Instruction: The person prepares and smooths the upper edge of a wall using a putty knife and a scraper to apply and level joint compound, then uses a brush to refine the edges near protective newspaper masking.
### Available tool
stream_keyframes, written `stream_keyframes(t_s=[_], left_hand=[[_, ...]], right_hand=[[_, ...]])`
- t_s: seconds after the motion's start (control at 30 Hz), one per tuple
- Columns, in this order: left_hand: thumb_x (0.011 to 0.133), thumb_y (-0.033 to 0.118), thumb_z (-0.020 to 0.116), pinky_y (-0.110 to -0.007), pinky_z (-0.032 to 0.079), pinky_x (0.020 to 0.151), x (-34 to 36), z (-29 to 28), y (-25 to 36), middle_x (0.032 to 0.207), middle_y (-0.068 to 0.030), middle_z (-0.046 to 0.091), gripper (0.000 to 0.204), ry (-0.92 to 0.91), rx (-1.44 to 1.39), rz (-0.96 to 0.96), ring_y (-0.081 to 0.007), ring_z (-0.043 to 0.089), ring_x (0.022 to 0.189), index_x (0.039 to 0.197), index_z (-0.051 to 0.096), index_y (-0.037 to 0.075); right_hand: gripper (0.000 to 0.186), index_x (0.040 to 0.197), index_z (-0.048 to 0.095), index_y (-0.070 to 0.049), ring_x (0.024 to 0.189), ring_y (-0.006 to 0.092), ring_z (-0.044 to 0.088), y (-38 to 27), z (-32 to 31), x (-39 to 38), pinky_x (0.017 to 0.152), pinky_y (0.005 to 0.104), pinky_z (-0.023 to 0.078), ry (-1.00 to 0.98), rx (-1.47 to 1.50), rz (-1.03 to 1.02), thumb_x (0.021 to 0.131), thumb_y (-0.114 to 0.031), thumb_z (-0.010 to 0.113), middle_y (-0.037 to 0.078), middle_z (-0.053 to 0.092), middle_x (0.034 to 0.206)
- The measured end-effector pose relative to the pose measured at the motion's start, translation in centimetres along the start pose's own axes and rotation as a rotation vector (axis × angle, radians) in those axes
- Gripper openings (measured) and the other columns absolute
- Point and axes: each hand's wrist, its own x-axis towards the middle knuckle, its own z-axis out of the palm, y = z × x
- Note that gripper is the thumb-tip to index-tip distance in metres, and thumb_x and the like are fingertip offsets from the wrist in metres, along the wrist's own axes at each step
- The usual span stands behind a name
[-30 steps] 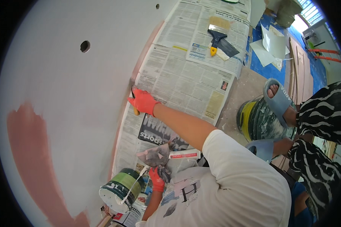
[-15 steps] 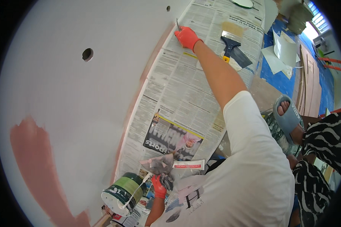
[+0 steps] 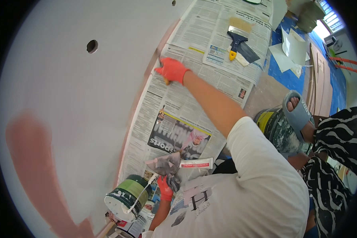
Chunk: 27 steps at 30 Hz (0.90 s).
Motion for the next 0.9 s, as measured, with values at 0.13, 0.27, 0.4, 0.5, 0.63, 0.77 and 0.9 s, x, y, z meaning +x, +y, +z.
stream_keyframes(t_s=[0.13, 0.27, 0.4, 0.5, 0.63, 0.77, 0.9], left_hand=[[0.094, 0.013, 0.055, -0.035, 0.045, 0.085, 1.1, 0.6, 2.6, 0.102, -0.0131, 0.056, 0.016, 0.165, -0.129, -0.049, -0.0229, 0.057, 0.093, 0.099, 0.061, -0.001], [0.087, 0.010, 0.059, -0.045, 0.039, 0.095, 0.6, -0.5, 1.4, 0.117, -0.0218, 0.049, 0.029, 0.069, -0.015, -0.034, -0.0366, 0.050, 0.108, 0.115, 0.056, 0.002], [0.084, 0.007, 0.061, -0.048, 0.038, 0.101, 1.3, -0.9, 2.3, 0.126, -0.0259, 0.045, 0.040, 0.019, 0.085, 0.055, -0.0420, 0.047, 0.116, 0.123, 0.055, 0.003], [0.084, 0.005, 0.060, -0.048, 0.038, 0.100, 1.6, -0.8, 3.8, 0.127, -0.0255, 0.045, 0.039, 0.074, 0.037, 0.106, -0.0416, 0.048, 0.115, 0.123, 0.055, 0.003], [0.083, 0.004, 0.060, -0.047, 0.038, 0.100, 1.2, -1.4, 4.1, 0.127, -0.0254, 0.044, 0.041, 0.009, 0.153, 0.089, -0.0419, 0.047, 0.116, 0.124, 0.054, 0.003], [0.082, 0.004, 0.060, -0.048, 0.038, 0.100, 0.3, -0.9, 1.0, 0.127, -0.0255, 0.045, 0.043, 0.019, 0.158, 0.050, -0.0422, 0.047, 0.116, 0.124, 0.053, 0.003], [0.081, 0.005, 0.061, -0.049, 0.038, 0.100, 0.3, -0.4, 2.2, 0.126, -0.0255, 0.045, 0.043, 0.061, 0.139, 0.037, -0.0424, 0.047, 0.115, 0.124, 0.054, 0.004]], right_hand=[[0.050, 0.108, 0.053, 0.001, 0.104, 0.0363, 0.061, -3.8, 2.7, -3.6, 0.086, 0.0433, 0.050, -0.106, 0.158, 0.112, 0.075, -0.031, 0.076, 0.019, 0.064, 0.105], [0.049, 0.108, 0.053, 0.002, 0.106, 0.0362, 0.060, -5.8, 4.9, -5.4, 0.088, 0.0440, 0.048, -0.149, 0.139, 0.064, 0.079, -0.033, 0.072, 0.020, 0.064, 0.108], [0.045, 0.107, 0.054, 0.001, 0.110, 0.0367, 0.058, -6.3, 6.3, -6.5, 0.092, 0.0441, 0.046, -0.193, 0.124, 0.067, 0.083, -0.034, 0.066, 0.023, 0.062, 0.112], [0.047, 0.118, 0.056, -0.001, 0.115, 0.0376, 0.055, -4.9, 5.9, -7.8, 0.098, 0.0436, 0.043, -0.241, 0.168, -0.016, 0.087, -0.037, 0.060, 0.023, 0.060, 0.119], [0.056, 0.136, 0.050, -0.004, 0.120, 0.0371, 0.053, -1.4, 1.9, -6.8, 0.102, 0.0415, 0.041, 0.109, 0.240, 0.094, 0.089, -0.034, 0.052, 0.023, 0.056, 0.128], [0.056, 0.138, 0.048, -0.008, 0.124, 0.0367, 0.051, 3.5, -6.8, -0.7, 0.104, 0.0418, 0.040, 0.358, 0.265, 0.185, 0.088, -0.033, 0.050, 0.021, 0.054, 0.133], [0.056, 0.138, 0.049, -0.007, 0.121, 0.0362, 0.053, 4.8, -11.3, 4.1, 0.101, 0.0398, 0.043, 0.352, 0.199, 0.229, 0.087, -0.030, 0.051, 0.022, 0.057, 0.128]])
